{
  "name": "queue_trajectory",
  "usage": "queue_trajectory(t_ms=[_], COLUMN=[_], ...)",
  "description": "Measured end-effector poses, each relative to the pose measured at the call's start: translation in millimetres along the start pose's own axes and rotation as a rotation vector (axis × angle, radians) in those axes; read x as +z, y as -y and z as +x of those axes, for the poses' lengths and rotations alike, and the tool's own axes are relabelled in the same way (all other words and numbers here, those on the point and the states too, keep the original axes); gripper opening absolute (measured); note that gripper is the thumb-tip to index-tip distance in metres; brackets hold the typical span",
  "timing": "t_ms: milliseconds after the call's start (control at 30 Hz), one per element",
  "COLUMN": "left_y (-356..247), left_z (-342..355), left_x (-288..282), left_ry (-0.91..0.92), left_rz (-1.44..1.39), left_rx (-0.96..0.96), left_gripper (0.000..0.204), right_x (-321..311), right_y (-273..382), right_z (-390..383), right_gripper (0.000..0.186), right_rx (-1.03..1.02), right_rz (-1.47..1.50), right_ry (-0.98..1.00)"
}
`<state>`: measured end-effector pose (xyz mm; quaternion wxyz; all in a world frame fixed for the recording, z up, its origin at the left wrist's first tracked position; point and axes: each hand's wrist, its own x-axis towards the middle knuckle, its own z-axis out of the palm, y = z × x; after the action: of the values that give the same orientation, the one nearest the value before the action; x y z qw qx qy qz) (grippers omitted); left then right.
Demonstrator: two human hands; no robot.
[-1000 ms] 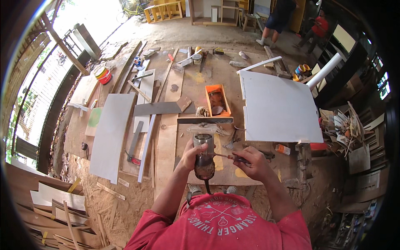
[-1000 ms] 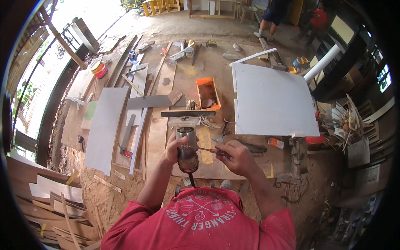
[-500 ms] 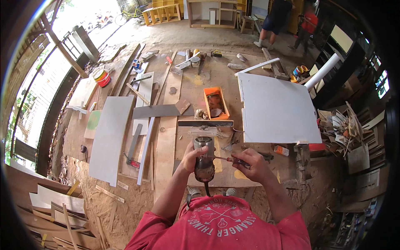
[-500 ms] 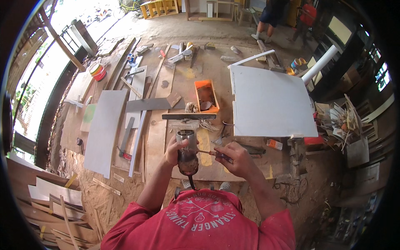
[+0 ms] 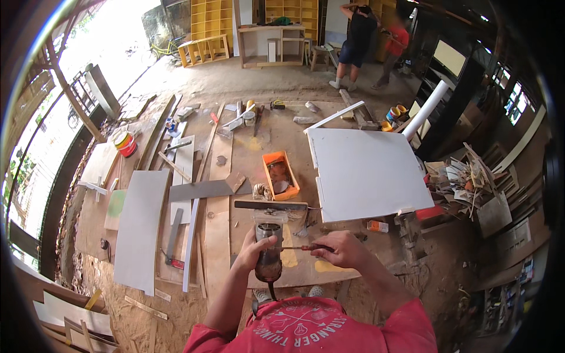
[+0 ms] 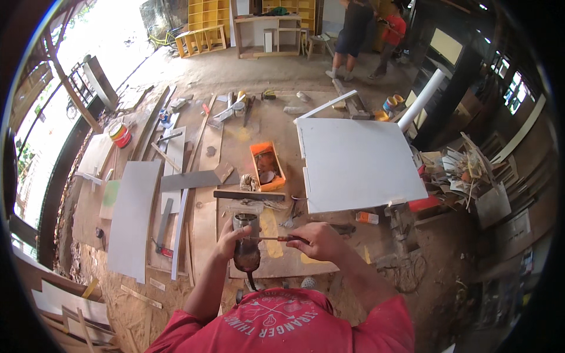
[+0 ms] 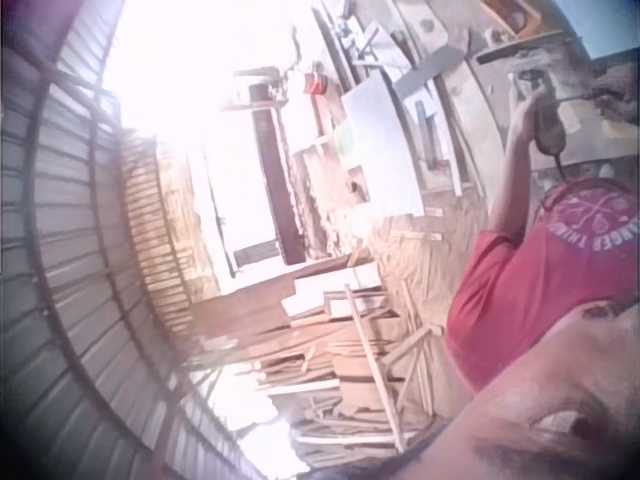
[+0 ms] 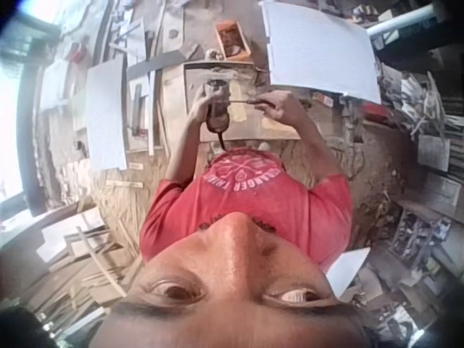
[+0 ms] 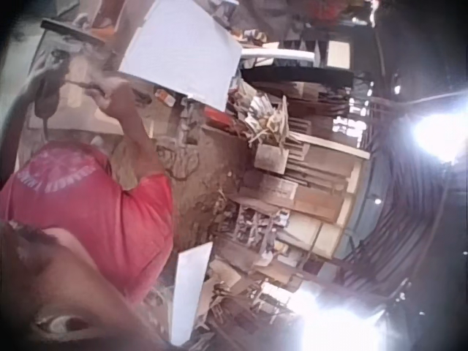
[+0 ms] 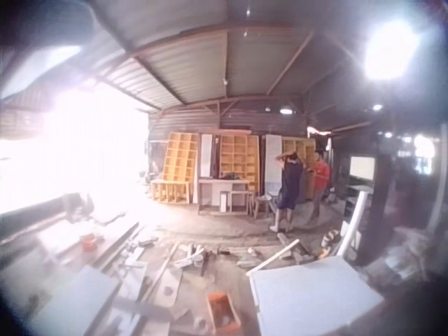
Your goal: The person uses a handheld router to shape the edges of several long wooden planks. They guide the router along the length of each plank and then use a screwdriver to make a small adjustment to the tool.
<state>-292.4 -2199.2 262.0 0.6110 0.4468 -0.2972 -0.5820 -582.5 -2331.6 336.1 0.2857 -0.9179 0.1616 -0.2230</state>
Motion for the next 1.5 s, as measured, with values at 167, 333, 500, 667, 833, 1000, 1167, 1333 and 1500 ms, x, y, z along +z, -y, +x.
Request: queue_trajectory(t_ms=[167,333,500,667,833,1000,1167,1333,1500], left_y=[2.4,-0.7,-3.1,-4.9,-7.0,-2.0,-6.1,-7.2,-2.7], left_z=[1.4,-5.7,-8.6,-14.5,-19.8,-16.9,-21.8,-24.9,-24.1], left_x=[-5.7,-8.3,-11.1,-13.9,-6.3,-8.5,1.2,-0.3,13.1], left_ry=[0.022,0.009,-0.006,0.021,-0.023,-0.045,-0.039,-0.018,-0.127], left_rz=[0.040,0.014,0.059,0.126,0.021,0.107,0.095,0.128,0.150], left_rx=[0.000,-0.018,0.028,0.004,0.004,0.013,0.008,0.008,0.083], left_gripper=[0.071,0.073,0.073,0.075,0.068,0.066,0.069,0.072,0.078], right_x=[2.5,17.4,22.5,17.0,33.6,40.5,37.1,32.4,50.7], right_y=[8.7,4.0,8.4,11.7,16.3,32.8,22.9,28.8,35.1], right_z=[2.4,-1.3,-3.1,10.1,-4.8,-4.7,-5.5,2.3,-6.8], right_gripper=[0.027,0.027,0.029,0.037,0.035,0.032,0.041,0.043,0.034], right_rx=[0.273,0.038,-0.010,0.569,0.133,0.030,0.492,0.477,0.150], right_rz=[0.215,0.108,-0.055,0.351,0.078,-0.274,0.157,0.235,-0.167], right_ry=[0.214,-0.003,0.004,0.512,0.071,-0.101,0.293,0.338,-0.047])
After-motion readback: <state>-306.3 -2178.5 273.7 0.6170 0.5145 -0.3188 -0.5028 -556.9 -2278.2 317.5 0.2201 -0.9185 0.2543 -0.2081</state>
